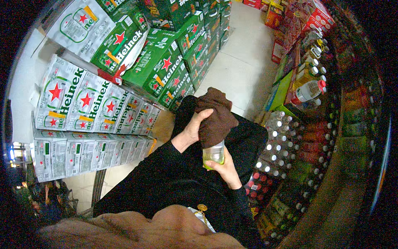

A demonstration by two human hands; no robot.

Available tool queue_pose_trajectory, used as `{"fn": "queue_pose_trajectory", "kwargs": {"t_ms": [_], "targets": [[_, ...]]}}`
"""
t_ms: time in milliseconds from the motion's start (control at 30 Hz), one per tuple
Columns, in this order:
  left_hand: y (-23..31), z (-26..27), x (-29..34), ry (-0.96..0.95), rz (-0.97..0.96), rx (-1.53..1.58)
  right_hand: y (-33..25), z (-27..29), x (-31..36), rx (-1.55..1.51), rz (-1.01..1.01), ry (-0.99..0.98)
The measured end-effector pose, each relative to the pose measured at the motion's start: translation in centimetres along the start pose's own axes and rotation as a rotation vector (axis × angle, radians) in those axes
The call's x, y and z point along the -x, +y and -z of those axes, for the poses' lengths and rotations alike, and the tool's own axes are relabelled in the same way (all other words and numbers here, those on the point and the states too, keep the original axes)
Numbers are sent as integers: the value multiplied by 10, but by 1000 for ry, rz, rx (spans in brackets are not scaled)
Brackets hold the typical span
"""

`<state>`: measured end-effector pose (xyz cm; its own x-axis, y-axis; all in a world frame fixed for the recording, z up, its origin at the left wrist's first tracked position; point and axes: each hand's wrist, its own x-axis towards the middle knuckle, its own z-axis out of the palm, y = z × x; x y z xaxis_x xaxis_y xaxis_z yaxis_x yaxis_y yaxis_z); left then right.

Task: The person wipes a yellow-labeled plastic bottle with a brown cloth, repeatedly rotating and rubbing the bottle. After wiping, the person places the bottle into a glass-door refrigerator.

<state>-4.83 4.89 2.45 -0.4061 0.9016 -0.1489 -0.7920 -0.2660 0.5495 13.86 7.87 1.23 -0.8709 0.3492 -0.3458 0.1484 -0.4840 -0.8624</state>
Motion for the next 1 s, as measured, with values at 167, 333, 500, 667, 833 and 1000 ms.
{"fn": "queue_pose_trajectory", "kwargs": {"t_ms": [167,333,500,667,833,1000], "targets": [[-35,17,22,-34,139,-156,-17,4,-12,-42,9,-40],[-37,12,17,53,17,-345,-6,9,-16,173,48,86],[-8,14,-1,53,-58,-213,-14,-4,-6,394,101,128],[1,14,-3,45,45,44,7,-6,4,-204,66,41],[2,8,4,-7,160,202,15,-2,4,-532,-91,-237],[-25,20,11,11,98,-277,4,3,-9,-14,61,16]]}}
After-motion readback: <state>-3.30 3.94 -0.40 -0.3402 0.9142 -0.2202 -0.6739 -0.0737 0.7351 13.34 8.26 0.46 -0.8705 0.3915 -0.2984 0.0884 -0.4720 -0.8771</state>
